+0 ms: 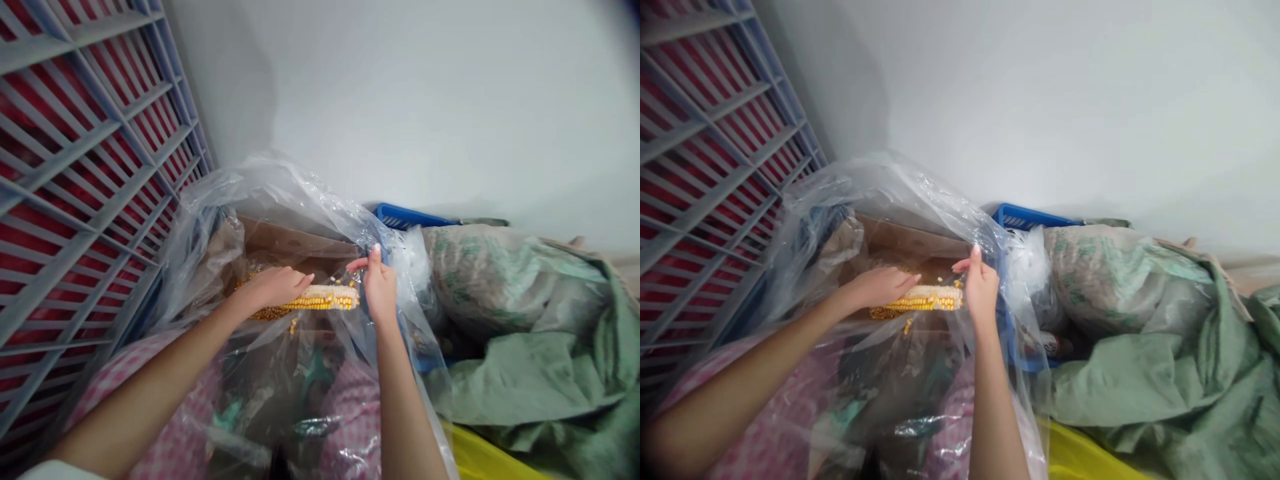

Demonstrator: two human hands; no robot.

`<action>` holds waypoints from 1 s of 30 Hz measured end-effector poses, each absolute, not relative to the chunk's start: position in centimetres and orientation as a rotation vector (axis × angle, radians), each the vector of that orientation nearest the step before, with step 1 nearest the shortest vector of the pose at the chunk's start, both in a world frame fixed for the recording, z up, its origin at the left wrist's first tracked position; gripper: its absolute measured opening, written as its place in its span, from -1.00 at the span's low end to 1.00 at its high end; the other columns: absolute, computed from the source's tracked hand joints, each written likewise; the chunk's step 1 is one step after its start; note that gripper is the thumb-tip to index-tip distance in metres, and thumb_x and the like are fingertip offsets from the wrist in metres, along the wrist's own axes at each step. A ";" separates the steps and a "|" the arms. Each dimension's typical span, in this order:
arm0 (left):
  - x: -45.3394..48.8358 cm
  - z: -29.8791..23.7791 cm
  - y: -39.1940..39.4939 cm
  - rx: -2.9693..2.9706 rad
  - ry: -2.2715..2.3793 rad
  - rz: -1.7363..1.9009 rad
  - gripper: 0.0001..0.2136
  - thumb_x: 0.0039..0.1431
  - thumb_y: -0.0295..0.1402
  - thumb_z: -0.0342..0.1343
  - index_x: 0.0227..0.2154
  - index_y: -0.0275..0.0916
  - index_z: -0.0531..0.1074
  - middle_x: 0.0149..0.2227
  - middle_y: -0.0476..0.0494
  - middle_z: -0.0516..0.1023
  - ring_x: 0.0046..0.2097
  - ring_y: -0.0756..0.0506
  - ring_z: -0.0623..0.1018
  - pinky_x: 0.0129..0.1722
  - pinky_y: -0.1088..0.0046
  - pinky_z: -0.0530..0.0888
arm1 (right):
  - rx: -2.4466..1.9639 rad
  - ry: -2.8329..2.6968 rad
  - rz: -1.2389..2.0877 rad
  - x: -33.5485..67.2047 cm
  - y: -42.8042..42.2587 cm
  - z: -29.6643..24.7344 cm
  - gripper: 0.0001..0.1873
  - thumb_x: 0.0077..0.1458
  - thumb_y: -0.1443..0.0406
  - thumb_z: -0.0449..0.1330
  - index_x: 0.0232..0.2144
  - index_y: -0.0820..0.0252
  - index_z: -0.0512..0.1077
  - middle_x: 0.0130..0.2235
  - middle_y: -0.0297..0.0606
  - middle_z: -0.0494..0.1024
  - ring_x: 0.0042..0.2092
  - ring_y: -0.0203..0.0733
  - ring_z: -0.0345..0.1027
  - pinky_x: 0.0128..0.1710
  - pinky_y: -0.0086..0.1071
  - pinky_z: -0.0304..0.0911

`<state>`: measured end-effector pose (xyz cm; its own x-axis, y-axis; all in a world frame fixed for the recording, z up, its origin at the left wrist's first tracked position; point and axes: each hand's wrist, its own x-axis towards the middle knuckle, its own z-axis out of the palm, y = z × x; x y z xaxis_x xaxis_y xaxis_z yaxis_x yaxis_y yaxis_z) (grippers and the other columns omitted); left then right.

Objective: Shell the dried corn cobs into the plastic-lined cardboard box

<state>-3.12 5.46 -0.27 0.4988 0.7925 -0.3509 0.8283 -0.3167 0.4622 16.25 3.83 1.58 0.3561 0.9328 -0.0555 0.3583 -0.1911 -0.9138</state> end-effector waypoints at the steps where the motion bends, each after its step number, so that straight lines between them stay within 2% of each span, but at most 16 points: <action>1: -3.2 -0.2 5.6 2.114 1.332 -0.044 -0.36 0.15 0.00 -0.47 -0.35 -0.27 0.48 -0.26 -0.34 0.54 -0.22 -0.22 0.52 -0.29 0.35 0.31 | -1.703 -1.057 0.853 16.5 4.0 1.6 -0.31 0.03 -0.13 -0.18 -0.59 0.30 0.44 -0.57 -0.25 0.45 -0.69 -0.45 0.04 -0.65 -0.46 -0.06; 5: -3.4 0.6 6.1 1.915 1.272 0.208 -0.39 0.15 0.01 -0.42 -0.41 -0.30 0.47 -0.32 -0.27 0.56 -0.25 -0.20 0.50 -0.28 0.37 0.30 | -1.489 -0.787 1.076 16.5 4.1 2.0 -0.33 -0.03 -0.17 -0.12 -0.42 0.30 0.43 -0.45 -0.27 0.47 -0.74 -0.57 -0.22 -0.75 -0.48 -0.35; 8: -3.0 1.0 5.9 1.677 1.236 0.414 -0.40 0.11 0.06 -0.36 -0.46 -0.29 0.46 -0.39 -0.17 0.56 -0.27 -0.17 0.49 -0.26 0.42 0.32 | -1.339 -0.694 1.196 15.2 3.8 2.4 -0.36 -0.07 -0.18 -0.08 -0.39 0.27 0.40 -0.39 -0.31 0.43 -0.73 -0.61 -0.25 -0.76 -0.52 -0.38; 10: -2.5 1.0 5.6 1.503 1.215 0.449 -0.39 0.08 0.09 -0.36 -0.51 -0.28 0.44 -0.54 -0.11 0.51 -0.39 -0.14 0.48 -0.35 0.45 0.33 | -1.281 -0.696 1.207 14.3 3.6 2.6 -0.38 -0.08 -0.17 -0.05 -0.38 0.26 0.39 -0.37 -0.33 0.41 -0.72 -0.63 -0.25 -0.77 -0.54 -0.37; 12: -2.0 0.8 5.3 1.401 1.188 0.466 -0.40 0.07 0.10 -0.35 -0.54 -0.28 0.42 -0.63 -0.07 0.46 -0.47 -0.11 0.44 -0.40 0.46 0.33 | -1.255 -0.735 1.191 13.7 3.4 2.6 -0.42 -0.08 -0.16 -0.01 -0.42 0.25 0.37 -0.47 -0.40 0.34 -0.72 -0.61 -0.26 -0.77 -0.54 -0.36; 16: -1.5 0.3 4.9 1.471 1.150 0.561 -0.46 0.09 0.06 -0.28 -0.50 -0.27 0.43 -0.46 -0.06 0.52 -0.32 -0.12 0.45 -0.29 0.49 0.30 | -1.289 -0.786 1.134 13.6 3.2 2.5 -0.45 -0.07 -0.14 -0.02 -0.46 0.25 0.37 -0.64 -0.51 0.12 -0.71 -0.55 -0.27 -0.75 -0.54 -0.33; 20: -1.5 0.0 4.7 1.595 1.113 0.525 -0.48 0.12 0.01 -0.32 -0.54 -0.27 0.38 -0.50 -0.05 0.45 -0.37 -0.11 0.41 -0.34 0.47 0.25 | -1.427 -0.887 0.977 14.0 3.1 2.5 -0.51 -0.11 -0.05 0.11 -0.44 0.31 0.44 -0.62 -0.43 0.27 -0.69 -0.53 -0.14 -0.73 -0.52 -0.23; 24: -1.5 -0.1 4.6 1.630 1.110 0.519 -0.51 0.13 -0.01 -0.30 -0.61 -0.26 0.33 -0.56 -0.03 0.41 -0.43 -0.09 0.37 -0.37 0.47 0.23 | -1.495 -0.789 0.947 14.2 3.1 2.6 -0.42 -0.05 -0.10 0.00 -0.53 0.33 0.46 -0.68 -0.36 0.29 -0.69 -0.46 -0.04 -0.71 -0.49 -0.13; 27: -1.4 -0.1 4.7 1.566 1.115 0.532 -0.51 0.11 0.00 -0.26 -0.64 -0.25 0.33 -0.58 -0.03 0.40 -0.44 -0.08 0.37 -0.40 0.48 0.23 | -1.426 -0.705 1.105 14.5 3.2 3.0 -0.26 -0.05 -0.19 -0.15 -0.48 0.34 0.48 -0.68 -0.34 0.31 -0.75 -0.50 -0.18 -0.76 -0.48 -0.29; 30: -1.3 0.0 4.7 1.416 1.145 0.581 -0.52 0.07 0.04 -0.20 -0.63 -0.24 0.37 -0.59 -0.03 0.42 -0.46 -0.07 0.39 -0.43 0.49 0.25 | -1.293 -0.630 1.265 14.6 3.3 3.5 -0.19 -0.09 -0.24 -0.21 -0.36 0.30 0.47 -0.54 -0.27 0.43 -0.76 -0.57 -0.31 -0.78 -0.48 -0.41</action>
<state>-1.26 4.70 -0.05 0.3983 0.8784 -0.2642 0.3055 0.1445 0.9412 14.63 3.27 3.48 0.2721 0.9185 -0.2869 -0.3245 -0.1931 -0.9260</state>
